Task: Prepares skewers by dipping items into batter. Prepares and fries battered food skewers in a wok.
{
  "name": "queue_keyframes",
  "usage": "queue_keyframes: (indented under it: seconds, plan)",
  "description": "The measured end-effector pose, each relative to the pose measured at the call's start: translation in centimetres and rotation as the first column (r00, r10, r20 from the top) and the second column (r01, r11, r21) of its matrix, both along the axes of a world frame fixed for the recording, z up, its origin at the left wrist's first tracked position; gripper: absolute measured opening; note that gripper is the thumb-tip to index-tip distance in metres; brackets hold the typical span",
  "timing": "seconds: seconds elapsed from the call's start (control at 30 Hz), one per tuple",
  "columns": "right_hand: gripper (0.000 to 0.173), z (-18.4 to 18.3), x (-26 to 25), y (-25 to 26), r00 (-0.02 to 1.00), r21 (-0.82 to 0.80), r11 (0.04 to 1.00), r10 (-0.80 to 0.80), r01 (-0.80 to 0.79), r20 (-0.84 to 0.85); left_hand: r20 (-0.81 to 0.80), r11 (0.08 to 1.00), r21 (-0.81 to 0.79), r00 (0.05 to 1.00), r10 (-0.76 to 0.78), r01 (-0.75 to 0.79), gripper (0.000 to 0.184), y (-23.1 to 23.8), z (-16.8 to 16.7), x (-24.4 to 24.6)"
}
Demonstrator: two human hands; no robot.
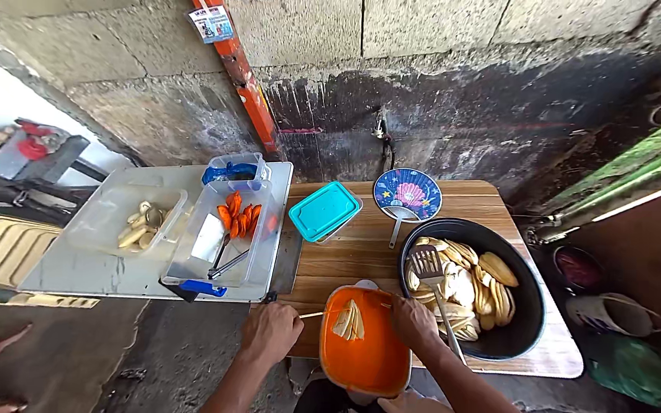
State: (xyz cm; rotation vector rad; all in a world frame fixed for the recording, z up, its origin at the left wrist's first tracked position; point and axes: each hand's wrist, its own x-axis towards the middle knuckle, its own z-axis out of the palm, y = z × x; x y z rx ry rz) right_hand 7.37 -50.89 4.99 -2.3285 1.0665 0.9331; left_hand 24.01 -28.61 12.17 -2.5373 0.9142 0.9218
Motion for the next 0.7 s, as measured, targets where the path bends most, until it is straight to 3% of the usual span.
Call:
queue_keyframes:
  seconds: [0.7]
  plan:
    - [0.036,-1.9,1.0,0.4,0.998,0.071,0.995,0.069,-0.068,-0.014,-0.084,0.994,-0.017,0.99,-0.109,0.108,0.043,-0.1,-1.4,3.3]
